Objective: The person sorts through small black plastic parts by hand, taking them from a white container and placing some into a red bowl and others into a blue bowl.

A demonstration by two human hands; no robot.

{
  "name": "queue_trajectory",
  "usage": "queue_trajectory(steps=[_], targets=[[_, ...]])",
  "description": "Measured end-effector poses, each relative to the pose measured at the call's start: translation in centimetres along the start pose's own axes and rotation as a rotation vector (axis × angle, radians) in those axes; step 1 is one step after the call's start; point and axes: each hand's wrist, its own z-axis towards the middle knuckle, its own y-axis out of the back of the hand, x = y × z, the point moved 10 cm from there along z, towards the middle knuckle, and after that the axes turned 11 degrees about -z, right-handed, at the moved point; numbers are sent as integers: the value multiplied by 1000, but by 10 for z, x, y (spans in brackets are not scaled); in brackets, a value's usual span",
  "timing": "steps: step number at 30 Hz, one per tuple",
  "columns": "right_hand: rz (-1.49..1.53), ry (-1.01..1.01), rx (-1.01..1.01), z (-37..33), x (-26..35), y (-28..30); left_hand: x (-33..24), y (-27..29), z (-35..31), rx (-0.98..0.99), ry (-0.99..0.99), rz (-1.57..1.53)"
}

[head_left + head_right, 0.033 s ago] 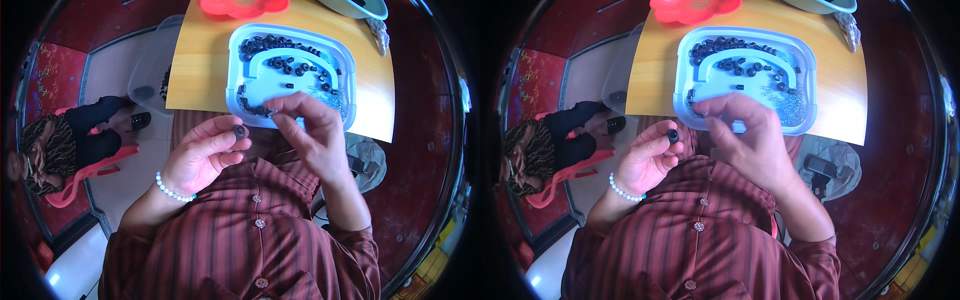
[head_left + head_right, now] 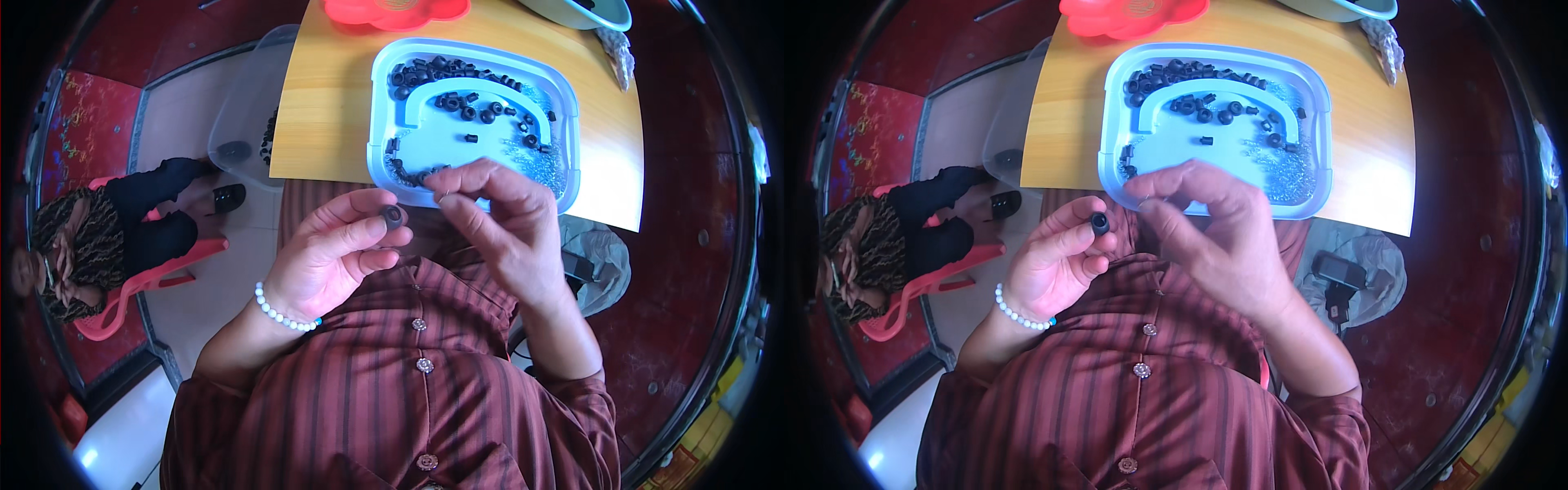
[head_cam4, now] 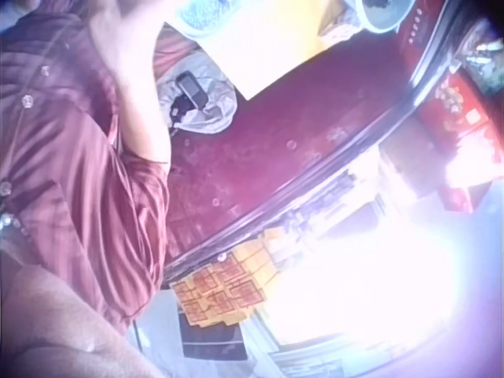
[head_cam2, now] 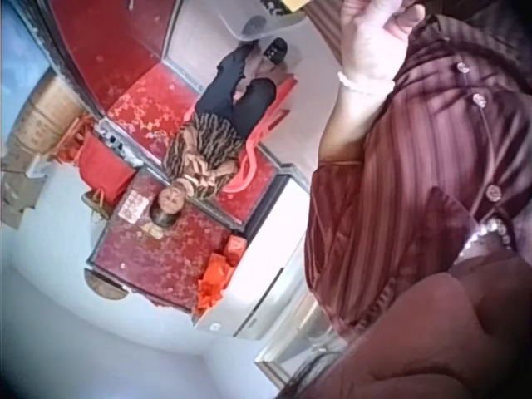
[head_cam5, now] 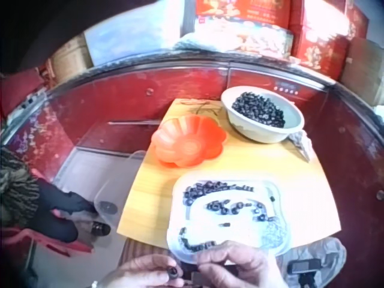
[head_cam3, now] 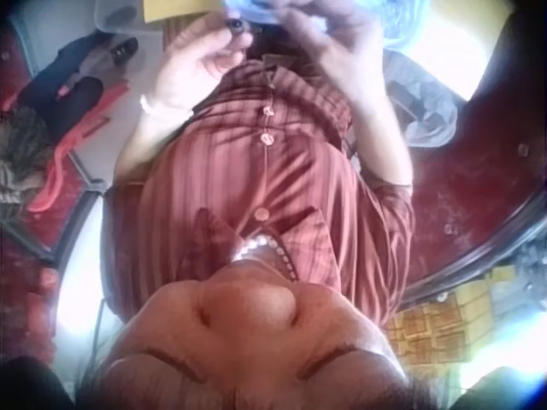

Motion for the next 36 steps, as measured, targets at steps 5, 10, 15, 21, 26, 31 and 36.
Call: queue_trajectory(steps=[5, 10, 15, 21, 26, 31, 36], targets=[[534, -225, 8, -25, -14, -21, 7, -17, 0, 60, -40, 86], [191, -13, -79, -30, -3, -10, 8, -18, -4, 17, -118, 231], [-157, 193, -73, -35, 24, -10, 9, -18, -9, 9, -189, 218], [64, 199, -159, -51, 17, -12, 13, -19, -7, 0, -162, 199], [375, -20, -80, -46, -5, -19, 12, -16, -5, -10, -165, 208], [703, -197, 26, -42, -21, -31, 13, -20, -1, 51, -163, 196], [872, -283, 176, -38, -29, -42, 17, -13, 3, 78, -90, 163]])
